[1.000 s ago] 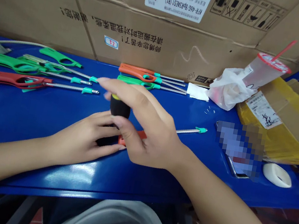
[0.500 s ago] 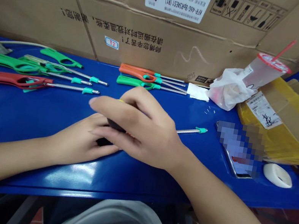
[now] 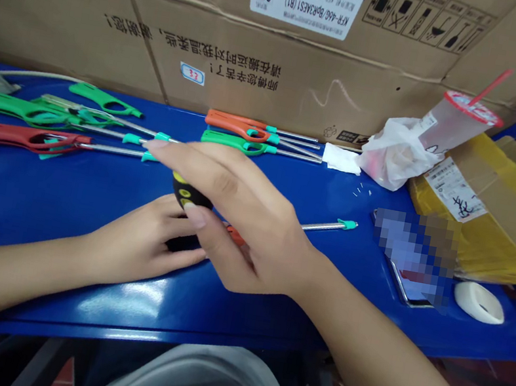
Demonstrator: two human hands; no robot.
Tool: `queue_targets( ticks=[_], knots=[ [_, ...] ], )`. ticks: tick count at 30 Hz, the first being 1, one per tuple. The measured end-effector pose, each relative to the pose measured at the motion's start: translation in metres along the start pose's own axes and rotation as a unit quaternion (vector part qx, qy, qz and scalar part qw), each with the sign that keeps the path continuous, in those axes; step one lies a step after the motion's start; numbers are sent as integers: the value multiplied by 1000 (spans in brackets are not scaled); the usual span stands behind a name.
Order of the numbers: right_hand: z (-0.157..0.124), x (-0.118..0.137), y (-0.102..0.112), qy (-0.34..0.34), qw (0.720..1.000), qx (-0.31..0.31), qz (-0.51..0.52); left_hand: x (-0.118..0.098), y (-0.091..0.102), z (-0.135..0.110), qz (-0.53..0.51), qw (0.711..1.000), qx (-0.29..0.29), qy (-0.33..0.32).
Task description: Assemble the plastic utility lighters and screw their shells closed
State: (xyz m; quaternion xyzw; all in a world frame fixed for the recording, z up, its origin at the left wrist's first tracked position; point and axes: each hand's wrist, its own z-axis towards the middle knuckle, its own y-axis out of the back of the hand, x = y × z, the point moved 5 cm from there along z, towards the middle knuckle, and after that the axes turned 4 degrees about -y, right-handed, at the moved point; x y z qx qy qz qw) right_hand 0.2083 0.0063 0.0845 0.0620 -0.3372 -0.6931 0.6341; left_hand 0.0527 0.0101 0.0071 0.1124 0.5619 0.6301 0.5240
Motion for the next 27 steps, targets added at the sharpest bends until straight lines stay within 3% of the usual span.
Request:
queue_targets(
  ticks=[2,7,13,15,20,24,27],
  knots=[
    [0,-1,-1,-13,1000,6,24,-1,1,0,6,1000,-5,-3],
    [0,-3,5,2,997,-81,-11,1,0,1,-26,999,5,24],
    [-6,-9,-2,-79,991,6,110,0,1,0,15,1000,-3,10],
    [-6,-6,-2,-61,992,-6,110,0,0,1,4,1000,6,20],
    [0,1,1,-8,999,-46,-5,0,1,2,-32,999,5,28],
    [0,-2,-1,-45,996,15,69,1,-1,1,-7,1000,6,18],
    [-1,-4,0,-41,995,-7,87,2,-2,1,-5,1000,11,26]
  ],
)
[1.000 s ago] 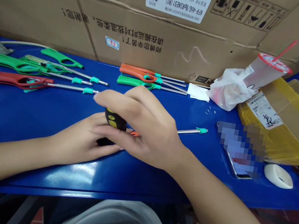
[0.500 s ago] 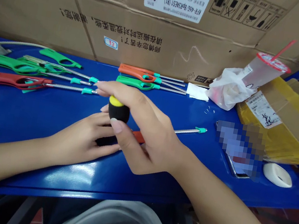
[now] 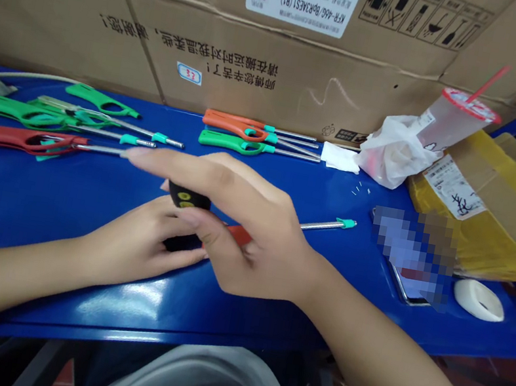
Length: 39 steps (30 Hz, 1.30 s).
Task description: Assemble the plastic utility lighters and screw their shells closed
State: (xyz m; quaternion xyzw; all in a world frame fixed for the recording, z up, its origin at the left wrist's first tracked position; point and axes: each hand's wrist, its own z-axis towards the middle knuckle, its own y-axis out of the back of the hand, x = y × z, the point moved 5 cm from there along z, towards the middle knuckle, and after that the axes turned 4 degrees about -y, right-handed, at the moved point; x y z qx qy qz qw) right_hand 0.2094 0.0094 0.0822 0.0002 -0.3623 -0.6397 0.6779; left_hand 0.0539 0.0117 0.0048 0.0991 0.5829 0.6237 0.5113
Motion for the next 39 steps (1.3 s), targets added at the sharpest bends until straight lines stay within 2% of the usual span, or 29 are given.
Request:
queue_targets(
  ticks=[3,5,10,15,18,21,23,27,29,32,36,39],
  knots=[
    [-1,-1,3,18,996,-67,-64,-1,1,1,-26,1000,-7,6],
    [-2,0,4,22,993,-81,-84,-2,3,1,-30,999,-15,-1],
    [-3,-6,-2,-56,998,-1,6,-2,3,0,8,1000,-21,-21],
    [-3,-5,3,-8,997,-72,-35,-1,1,1,-17,1000,-9,-3],
    [-1,-4,3,-8,999,-44,-20,-2,3,1,-21,1000,-17,-4],
    [-1,-8,0,-63,998,4,25,-2,2,0,-2,1000,-15,-8],
    [-1,-9,1,-72,997,-10,35,-1,2,0,4,1000,-17,-9],
    [0,-4,3,-10,998,-64,15,-1,3,1,-14,1000,-21,-9],
    [0,-3,3,-2,997,-73,-19,0,3,1,-17,1000,-22,1],
    [0,-3,2,0,998,-56,-28,0,3,1,-8,1000,-28,0],
    [-1,-4,-1,-17,998,-28,51,0,5,-1,26,999,-37,-2],
    [-2,-4,-2,-45,997,-8,70,-1,6,-1,47,998,-42,-3]
  ],
)
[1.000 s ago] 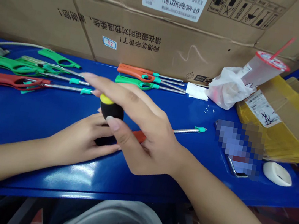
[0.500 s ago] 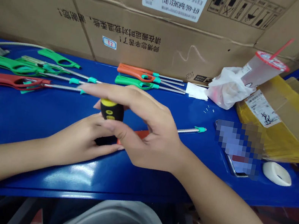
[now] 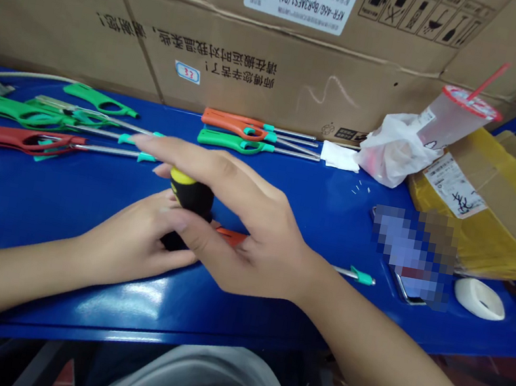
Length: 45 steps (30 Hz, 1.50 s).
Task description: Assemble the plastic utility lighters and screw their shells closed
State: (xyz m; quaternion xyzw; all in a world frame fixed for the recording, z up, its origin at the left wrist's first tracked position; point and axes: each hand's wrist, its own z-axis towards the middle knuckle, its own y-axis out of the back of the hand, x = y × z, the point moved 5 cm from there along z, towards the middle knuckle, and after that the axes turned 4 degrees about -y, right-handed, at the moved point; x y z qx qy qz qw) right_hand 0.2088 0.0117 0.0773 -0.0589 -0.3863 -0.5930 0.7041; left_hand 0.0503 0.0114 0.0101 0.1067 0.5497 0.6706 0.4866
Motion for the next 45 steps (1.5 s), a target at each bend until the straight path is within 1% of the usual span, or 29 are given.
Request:
queue_targets(
  ticks=[3,6,8,14,16,18,20,23,24,26,28,31,33,34,36,39,42,45],
  knots=[
    [-2,-2,-2,-28,999,26,9,0,0,0,9,1000,-4,1],
    [-3,-4,-2,-32,999,23,37,1,-2,0,12,1000,11,-11],
    [-3,-4,-3,-28,998,22,52,1,-4,0,7,1000,19,-14],
    [-2,2,-5,-5,999,28,40,0,-3,0,-32,999,20,27],
    [-2,4,-6,3,998,35,48,-1,-2,1,-38,999,23,29],
    [-1,4,-3,-7,997,28,68,-2,0,2,-25,999,27,19],
    [3,3,6,-35,997,-19,72,-2,4,3,-10,999,33,9],
    [9,-3,33,-76,986,-146,16,0,10,6,-12,998,55,23],
    [11,-6,43,-85,981,-176,-2,1,12,6,-13,997,69,34],
    [11,-18,60,-105,974,-198,-21,2,17,7,0,994,98,52],
    [7,-39,72,-147,972,-180,-32,2,22,8,24,990,127,62],
    [-9,-76,82,-213,965,-140,-52,1,26,7,59,984,157,65],
    [-20,-96,82,-237,963,-84,-99,1,25,6,66,983,160,61],
    [-24,-102,80,-245,958,-43,-141,1,23,5,63,984,157,58],
    [-30,-109,80,-247,953,-17,-171,1,17,5,49,988,137,48],
    [-32,-108,76,-228,945,46,-229,2,8,4,27,994,99,35],
    [-32,-107,70,-213,935,110,-261,2,0,4,9,996,90,27],
    [-31,-104,72,-211,932,116,-270,3,-2,5,9,995,94,23]
  ],
)
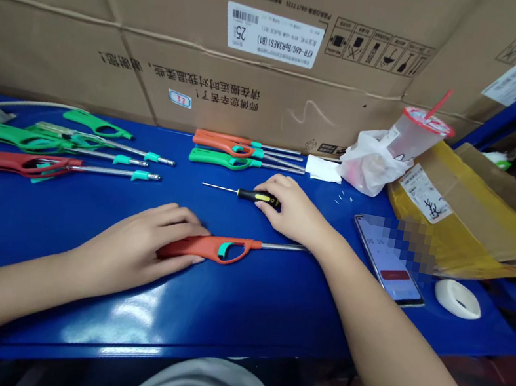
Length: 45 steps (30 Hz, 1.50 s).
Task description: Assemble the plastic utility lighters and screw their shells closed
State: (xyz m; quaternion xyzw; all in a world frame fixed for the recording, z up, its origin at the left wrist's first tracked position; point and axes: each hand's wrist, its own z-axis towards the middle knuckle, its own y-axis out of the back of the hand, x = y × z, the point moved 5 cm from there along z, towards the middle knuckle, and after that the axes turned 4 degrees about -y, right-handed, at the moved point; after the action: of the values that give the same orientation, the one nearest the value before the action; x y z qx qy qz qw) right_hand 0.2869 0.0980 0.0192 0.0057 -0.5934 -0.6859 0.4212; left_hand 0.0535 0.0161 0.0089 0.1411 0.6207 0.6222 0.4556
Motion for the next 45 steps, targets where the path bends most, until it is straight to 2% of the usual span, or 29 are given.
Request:
queue_targets(
  ticks=[4,6,10,12,14,17,19,22,25,30,33,36,38,42,45],
  knots=[
    [-4,5,29,-7,998,-49,-31,5,9,-2,-13,1000,10,19],
    [-8,7,48,-25,998,-46,-36,11,16,-4,-50,997,23,53],
    [-21,-1,71,-120,988,72,-71,22,32,-3,-107,989,19,105],
    [-27,-5,75,-161,975,129,-79,25,39,0,-133,984,-1,115],
    [-31,-8,76,-184,968,155,-78,28,41,2,-178,976,-7,126],
    [-32,-8,73,-176,965,188,-54,34,34,2,-290,941,18,175],
    [-32,-5,70,-162,964,210,-29,39,27,1,-374,900,33,222],
    [-33,0,69,-150,963,224,12,45,22,0,-457,847,20,272],
    [-34,6,71,-127,970,205,35,46,22,1,-492,820,1,293],
    [-30,5,80,-123,989,84,4,48,22,0,-519,790,6,326],
    [-29,5,81,-120,990,74,6,49,19,0,-531,779,15,333],
    [-29,6,80,-116,989,95,11,51,19,1,-506,799,2,325],
    [-30,7,76,-120,984,132,27,50,21,2,-457,837,-16,300],
    [-30,10,62,-125,965,227,49,40,32,4,-298,933,-75,190],
    [-28,10,49,-118,958,262,25,33,33,3,-223,960,-87,148]
  ],
)
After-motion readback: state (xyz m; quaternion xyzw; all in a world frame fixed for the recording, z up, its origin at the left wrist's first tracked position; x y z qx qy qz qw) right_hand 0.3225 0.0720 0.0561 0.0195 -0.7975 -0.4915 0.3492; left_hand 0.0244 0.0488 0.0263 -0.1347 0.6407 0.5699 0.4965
